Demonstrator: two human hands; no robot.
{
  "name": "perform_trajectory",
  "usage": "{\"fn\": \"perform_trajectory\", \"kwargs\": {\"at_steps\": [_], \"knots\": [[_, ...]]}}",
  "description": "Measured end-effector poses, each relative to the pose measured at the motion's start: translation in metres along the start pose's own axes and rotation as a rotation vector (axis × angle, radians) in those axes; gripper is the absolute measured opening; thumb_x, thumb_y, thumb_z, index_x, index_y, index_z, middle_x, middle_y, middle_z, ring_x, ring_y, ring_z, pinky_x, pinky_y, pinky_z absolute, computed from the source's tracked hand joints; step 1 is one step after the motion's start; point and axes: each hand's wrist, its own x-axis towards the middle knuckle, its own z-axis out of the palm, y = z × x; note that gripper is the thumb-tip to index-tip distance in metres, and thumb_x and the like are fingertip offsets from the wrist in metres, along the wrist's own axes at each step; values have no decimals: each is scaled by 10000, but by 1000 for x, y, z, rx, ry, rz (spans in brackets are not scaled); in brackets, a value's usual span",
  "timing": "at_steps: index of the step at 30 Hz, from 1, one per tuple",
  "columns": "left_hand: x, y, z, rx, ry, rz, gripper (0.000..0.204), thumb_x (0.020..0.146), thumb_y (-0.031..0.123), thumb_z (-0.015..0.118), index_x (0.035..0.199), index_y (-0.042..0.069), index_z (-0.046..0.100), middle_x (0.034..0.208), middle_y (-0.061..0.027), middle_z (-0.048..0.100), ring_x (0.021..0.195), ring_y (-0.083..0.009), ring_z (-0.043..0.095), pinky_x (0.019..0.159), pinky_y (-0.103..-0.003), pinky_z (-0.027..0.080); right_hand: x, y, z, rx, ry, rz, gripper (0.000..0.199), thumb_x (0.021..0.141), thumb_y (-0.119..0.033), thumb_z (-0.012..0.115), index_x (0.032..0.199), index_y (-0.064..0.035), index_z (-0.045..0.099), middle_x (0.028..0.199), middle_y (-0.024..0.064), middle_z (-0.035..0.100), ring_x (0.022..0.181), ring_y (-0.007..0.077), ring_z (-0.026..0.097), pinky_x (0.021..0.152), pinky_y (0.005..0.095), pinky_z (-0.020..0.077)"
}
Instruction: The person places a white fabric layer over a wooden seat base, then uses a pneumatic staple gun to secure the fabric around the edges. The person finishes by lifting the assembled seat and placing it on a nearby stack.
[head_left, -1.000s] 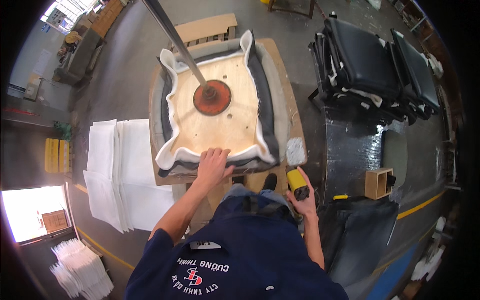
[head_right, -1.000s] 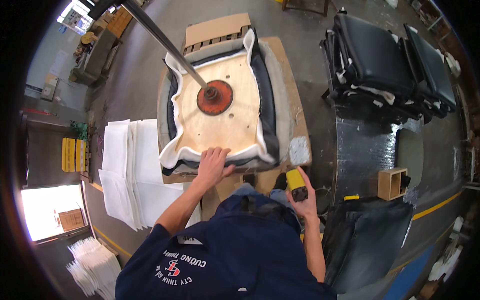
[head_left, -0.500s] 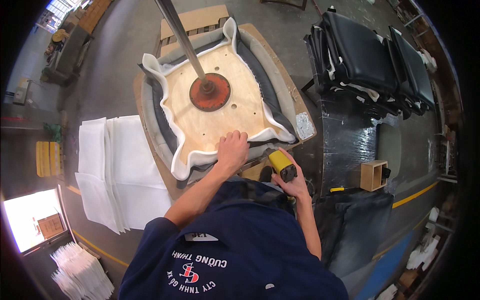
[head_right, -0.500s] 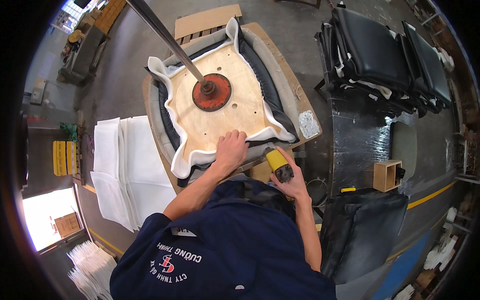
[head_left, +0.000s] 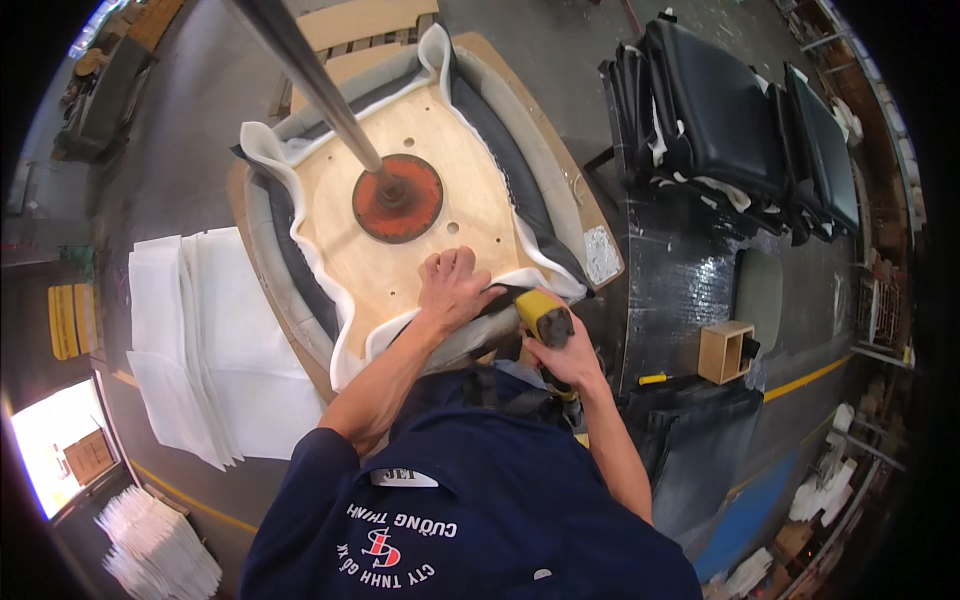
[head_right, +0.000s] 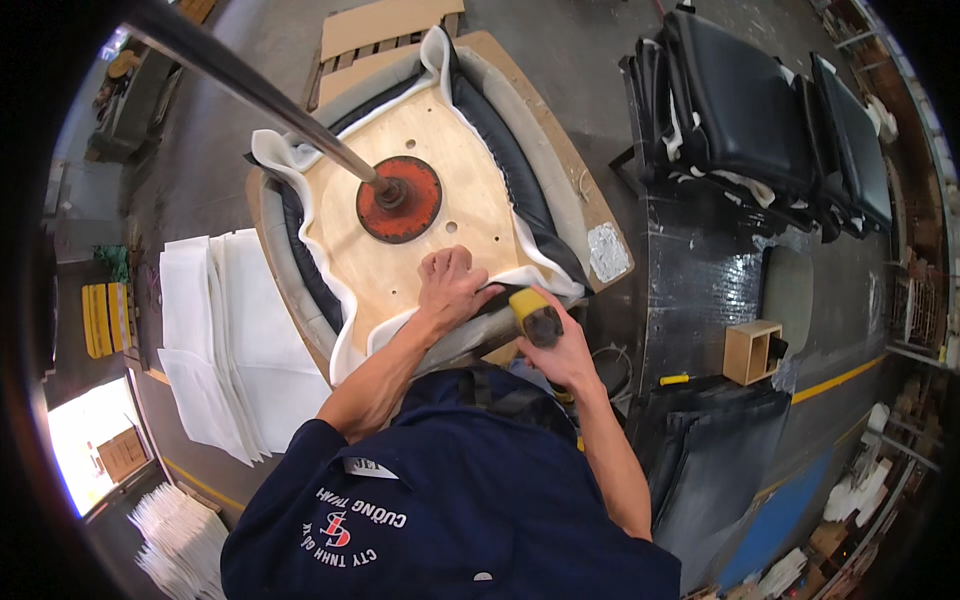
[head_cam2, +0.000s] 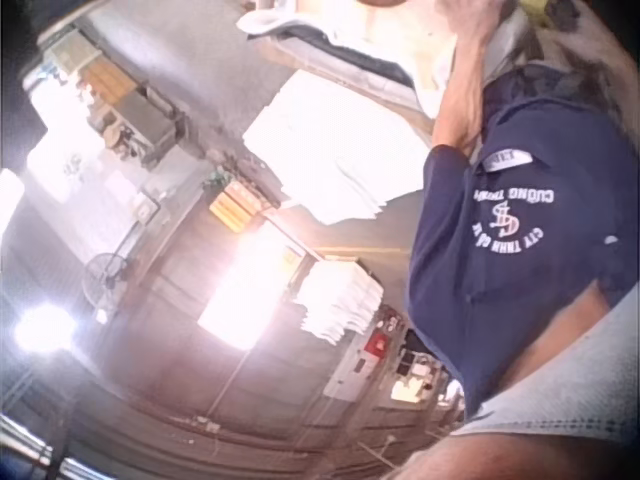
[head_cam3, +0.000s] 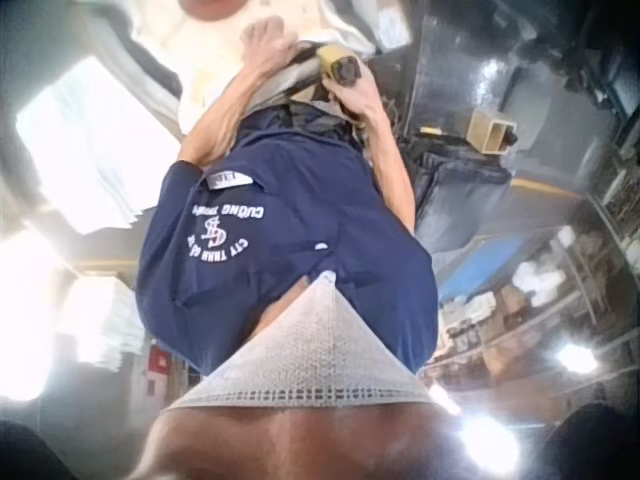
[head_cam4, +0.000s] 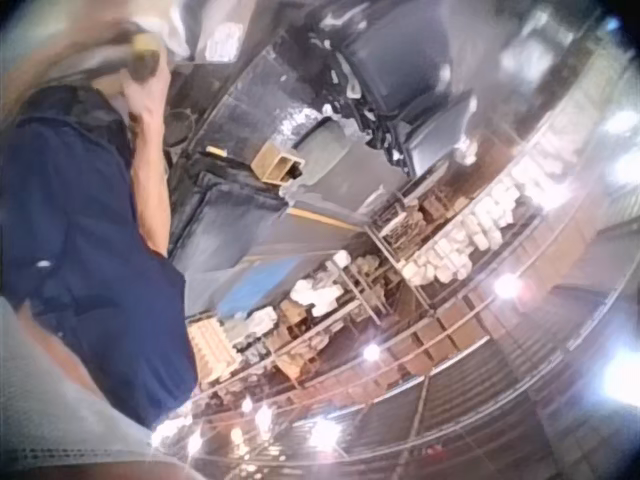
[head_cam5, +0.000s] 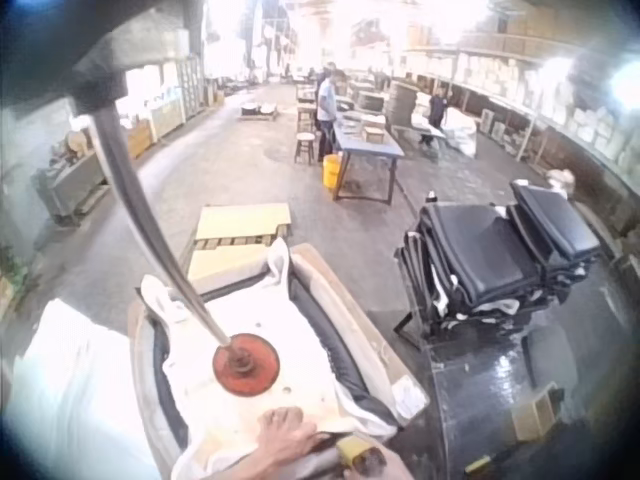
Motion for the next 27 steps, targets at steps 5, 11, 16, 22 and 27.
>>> {"fn": "perform_trajectory", "kwargs": {"at_steps": [5,11,16,22,27], "knots": [[4,1,3,46,-92,-58,376,795,458,766,862,105,655,1027,-91,512,1035,-313,482,889,-476,345,14,-25,7,-41,12,48,770,807,13,711,1525,-114,464,1000,110,708,625,150,670,607,330,568],[4,-7,15,161,-80,-33,378,815,439,744,979,118,630,1034,-116,565,1011,-331,522,890,-499,381,37,-25,5,-409,23,-73,801,771,-89,751,1520,-108,469,995,179,739,702,219,736,691,373,596],[15,1,9,154,-98,-51,299,774,347,732,935,116,630,1041,-89,550,1042,-323,501,916,-491,367,43,-21,4,-521,37,-128,823,775,-134,742,1539,-108,440,954,197,746,691,237,743,679,387,593],[16,3,3,145,-127,-69,257,741,278,694,942,137,620,1028,-76,548,1044,-304,517,891,-467,369,41,-49,3,-387,-57,40,804,779,-109,726,1529,-70,441,933,167,739,664,216,728,631,368,587],[13,9,-4,120,-100,-34,330,762,298,729,1028,141,610,1054,-86,540,1047,-302,512,877,-473,370,34,-60,8,-249,-50,113,708,757,-60,717,1434,-45,509,930,162,729,634,209,721,589,362,592]]}}
